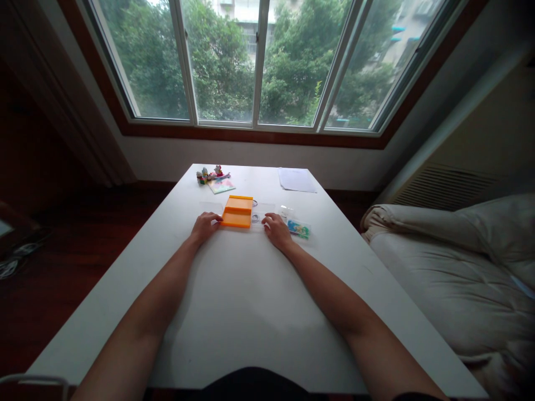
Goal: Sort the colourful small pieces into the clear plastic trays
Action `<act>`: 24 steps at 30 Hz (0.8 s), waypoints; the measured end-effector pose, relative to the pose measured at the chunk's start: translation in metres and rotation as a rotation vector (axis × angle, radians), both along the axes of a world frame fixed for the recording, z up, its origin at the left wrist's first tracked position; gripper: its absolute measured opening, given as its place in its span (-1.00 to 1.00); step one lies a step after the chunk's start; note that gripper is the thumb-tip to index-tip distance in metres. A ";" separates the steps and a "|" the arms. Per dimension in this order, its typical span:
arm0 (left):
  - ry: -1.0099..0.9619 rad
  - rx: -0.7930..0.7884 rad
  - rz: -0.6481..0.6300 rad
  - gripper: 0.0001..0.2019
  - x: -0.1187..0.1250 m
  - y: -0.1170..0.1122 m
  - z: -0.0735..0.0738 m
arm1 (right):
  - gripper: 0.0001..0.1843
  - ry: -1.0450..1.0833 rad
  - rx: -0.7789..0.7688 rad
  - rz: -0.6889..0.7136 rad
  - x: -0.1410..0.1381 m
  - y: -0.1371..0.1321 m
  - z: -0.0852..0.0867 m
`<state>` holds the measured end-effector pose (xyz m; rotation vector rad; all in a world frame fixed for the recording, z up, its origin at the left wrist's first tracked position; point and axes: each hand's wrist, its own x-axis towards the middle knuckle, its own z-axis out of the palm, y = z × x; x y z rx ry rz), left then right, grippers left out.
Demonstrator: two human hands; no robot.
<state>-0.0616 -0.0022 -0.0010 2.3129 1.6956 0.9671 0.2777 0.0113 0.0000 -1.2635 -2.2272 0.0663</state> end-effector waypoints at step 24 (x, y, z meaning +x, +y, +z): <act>0.093 0.101 -0.034 -0.83 -0.001 0.004 -0.004 | -0.78 -0.054 -0.045 0.024 -0.006 0.002 -0.005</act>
